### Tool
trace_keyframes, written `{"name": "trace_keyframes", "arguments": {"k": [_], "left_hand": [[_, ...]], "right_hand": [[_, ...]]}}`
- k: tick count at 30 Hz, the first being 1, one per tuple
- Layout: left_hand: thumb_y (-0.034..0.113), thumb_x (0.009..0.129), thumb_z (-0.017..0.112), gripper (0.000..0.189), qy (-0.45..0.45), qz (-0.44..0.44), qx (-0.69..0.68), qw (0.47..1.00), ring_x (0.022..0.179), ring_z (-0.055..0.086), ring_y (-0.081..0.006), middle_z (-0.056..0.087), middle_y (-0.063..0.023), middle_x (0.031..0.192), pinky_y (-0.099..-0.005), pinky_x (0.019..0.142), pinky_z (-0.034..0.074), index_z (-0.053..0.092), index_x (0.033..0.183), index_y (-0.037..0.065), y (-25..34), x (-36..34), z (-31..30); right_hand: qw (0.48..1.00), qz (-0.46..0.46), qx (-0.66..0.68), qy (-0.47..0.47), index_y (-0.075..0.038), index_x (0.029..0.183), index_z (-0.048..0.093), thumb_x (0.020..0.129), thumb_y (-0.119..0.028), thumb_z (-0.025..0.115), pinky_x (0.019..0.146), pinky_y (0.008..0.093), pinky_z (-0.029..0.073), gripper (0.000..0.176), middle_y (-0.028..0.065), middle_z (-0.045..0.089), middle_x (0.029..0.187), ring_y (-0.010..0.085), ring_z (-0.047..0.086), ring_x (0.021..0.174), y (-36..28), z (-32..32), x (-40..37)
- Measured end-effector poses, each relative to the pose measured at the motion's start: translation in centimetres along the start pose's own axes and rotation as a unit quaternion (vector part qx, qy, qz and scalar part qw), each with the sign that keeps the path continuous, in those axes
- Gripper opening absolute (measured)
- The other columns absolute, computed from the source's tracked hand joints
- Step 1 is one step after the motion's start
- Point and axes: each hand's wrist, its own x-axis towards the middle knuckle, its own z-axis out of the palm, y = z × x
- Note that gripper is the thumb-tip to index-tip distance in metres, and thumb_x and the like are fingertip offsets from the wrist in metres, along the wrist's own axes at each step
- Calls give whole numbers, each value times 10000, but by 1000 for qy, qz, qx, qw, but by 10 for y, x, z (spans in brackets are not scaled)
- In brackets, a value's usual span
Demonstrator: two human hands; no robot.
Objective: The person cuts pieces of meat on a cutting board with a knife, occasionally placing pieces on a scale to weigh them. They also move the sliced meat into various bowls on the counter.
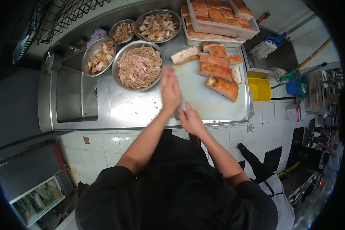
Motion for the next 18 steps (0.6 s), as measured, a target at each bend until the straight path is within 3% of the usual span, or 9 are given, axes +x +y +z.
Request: {"name": "trace_keyframes", "arguments": {"k": [1, 3, 5, 6, 7, 8, 10, 14, 18], "left_hand": [[131, 1045, 447, 350, -8, -58, -64, 996, 1419, 420, -397, 486, -251, 1478, -434, 1191, 315, 619, 1288, -52, -1, 29, -23], [177, 1054, 438, 361, 8, 9, 105, 994, 1401, 440, -407, 479, -237, 1495, -437, 1191, 314, 646, 1249, -44, -36, 76, -55], [310, 1072, 409, 451, -85, 22, 213, 973, 1411, 419, -409, 490, -211, 1499, -471, 1197, 282, 606, 1346, 10, -79, 114, -80], [310, 1072, 409, 451, -87, 30, 207, 974, 1411, 419, -409, 490, -211, 1499, -471, 1197, 282, 606, 1346, 10, -84, 121, -85], [374, 1070, 383, 510, -133, 41, 319, 938, 1443, 377, -389, 453, -193, 1535, -489, 1210, 235, 544, 1414, 35, -86, 125, -88], [439, 1067, 356, 576, -177, 54, 425, 886, 1474, 336, -370, 415, -175, 1572, -508, 1222, 188, 482, 1482, 59, -91, 127, -89], [500, 1056, 323, 626, -182, 57, 431, 882, 1505, 267, -355, 371, -158, 1600, -524, 1229, 143, 419, 1522, 93, -105, 127, -85], [556, 1046, 302, 662, -206, -12, 450, 869, 1538, 189, -351, 298, -134, 1642, -549, 1228, 106, 354, 1564, 146, -103, 128, -85], [543, 1051, 313, 654, -170, -96, 352, 915, 1532, 196, -360, 357, -154, 1611, -579, 1196, 154, 352, 1563, 138, -100, 139, -94]], "right_hand": [[1000, -25, -17, -7, 26, 1132, 512, 1010, -209, 535, 728, 525, 505, 265, 317, 656, 840, 514, 645, 800, -16, 9, 18], [999, 9, -13, -34, 32, 1104, 505, 1007, -213, 538, 733, 535, 500, 265, 331, 651, 845, 523, 641, 815, -58, 18, 46], [997, 44, -8, -57, 37, 1077, 498, 1005, -217, 541, 739, 545, 496, 268, 345, 647, 850, 532, 636, 830, -66, 20, 53], [1000, 4, -5, -26, 26, 1087, 494, 1011, -223, 543, 621, 503, 475, 264, 287, 617, 742, 454, 600, 651, -55, 22, 52], [999, -35, -3, 5, 14, 1097, 489, 1017, -229, 545, 503, 461, 455, 261, 229, 587, 634, 375, 565, 471, -49, 21, 49], [999, -31, -4, 17, 14, 1097, 489, 1017, -229, 545, 503, 461, 455, 261, 229, 587, 634, 375, 565, 471, -51, 16, 41], [994, 35, -96, 29, 17, 1017, 460, 995, -196, 549, 653, 575, 482, 233, 307, 641, 770, 520, 628, 741, -48, -3, 12], [970, -4, -215, 117, -12, 1014, 459, 1002, -207, 536, 615, 581, 488, 210, 264, 642, 708, 497, 629, 676, -6, -19, -38], [944, 80, -291, 133, -37, 1015, 475, 1015, -234, 511, 606, 592, 494, 200, 247, 639, 663, 485, 634, 646, 42, -38, -65]]}}
